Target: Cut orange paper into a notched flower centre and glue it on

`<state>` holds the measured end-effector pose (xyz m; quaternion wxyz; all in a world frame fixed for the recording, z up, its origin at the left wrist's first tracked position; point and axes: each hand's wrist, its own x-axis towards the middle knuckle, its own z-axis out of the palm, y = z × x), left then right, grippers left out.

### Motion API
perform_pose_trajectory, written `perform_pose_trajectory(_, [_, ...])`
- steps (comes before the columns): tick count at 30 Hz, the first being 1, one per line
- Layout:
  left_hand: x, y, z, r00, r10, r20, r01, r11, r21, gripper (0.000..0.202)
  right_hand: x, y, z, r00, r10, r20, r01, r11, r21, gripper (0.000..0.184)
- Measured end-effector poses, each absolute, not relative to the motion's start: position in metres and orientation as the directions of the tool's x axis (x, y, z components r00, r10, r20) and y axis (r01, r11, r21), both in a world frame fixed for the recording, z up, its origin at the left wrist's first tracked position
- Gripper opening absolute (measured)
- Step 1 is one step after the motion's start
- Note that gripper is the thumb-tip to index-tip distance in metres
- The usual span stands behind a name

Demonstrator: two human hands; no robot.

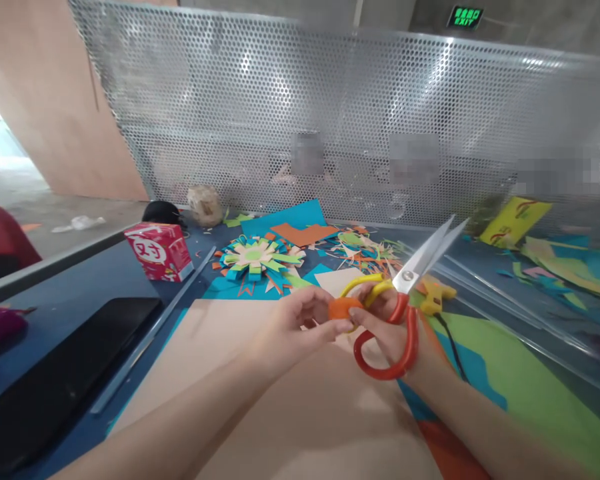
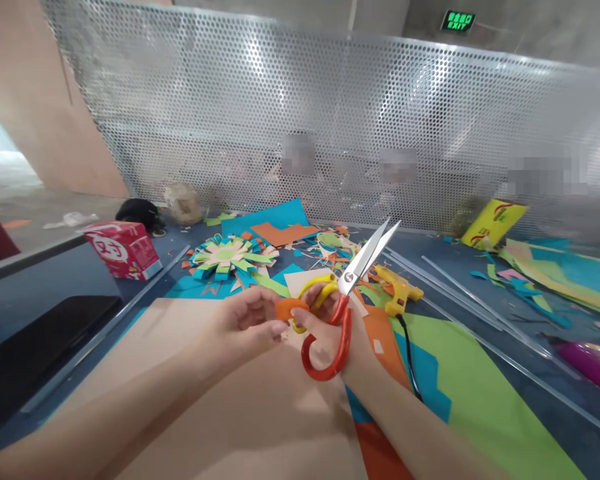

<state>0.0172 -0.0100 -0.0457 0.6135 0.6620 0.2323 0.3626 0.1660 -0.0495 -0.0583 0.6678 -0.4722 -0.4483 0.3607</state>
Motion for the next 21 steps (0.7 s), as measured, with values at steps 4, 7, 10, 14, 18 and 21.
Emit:
perform_pose_trajectory(4, [0.018,-0.011,-0.047,0.625,0.766,0.151,-0.067,-0.140,0.988,0.017,0.165,-0.054,-0.053,0.310,0.916,0.255,-0.071,0.289,-0.955,0.029])
perform_pose_trajectory(7, [0.018,-0.012,-0.046,0.624,0.766,0.152,-0.095,-0.118,0.988,0.014,0.162,-0.057,-0.048,0.298,0.920,0.253,-0.072,0.286,-0.956,0.029])
perform_pose_trajectory(10, [0.018,-0.012,-0.043,0.613,0.775,0.154,-0.094,-0.122,0.988,0.014,0.161,-0.058,-0.045,0.331,0.904,0.270,-0.075,0.311,-0.948,0.030])
perform_pose_trajectory(14, [0.017,-0.012,-0.043,0.584,0.786,0.203,-0.131,-0.155,0.979,0.015,0.162,-0.058,-0.043,0.316,0.916,0.248,-0.061,0.281,-0.958,0.030])
perform_pose_trajectory(18, [0.014,-0.011,-0.040,0.552,0.799,0.239,-0.131,-0.199,0.971,0.010,0.161,-0.061,-0.039,0.362,0.896,0.257,-0.043,0.291,-0.956,0.034])
perform_pose_trajectory(21, [0.013,-0.012,-0.036,0.529,0.808,0.261,-0.093,-0.250,0.964,0.007,0.159,-0.064,-0.035,0.335,0.905,0.261,-0.039,0.290,-0.956,0.033])
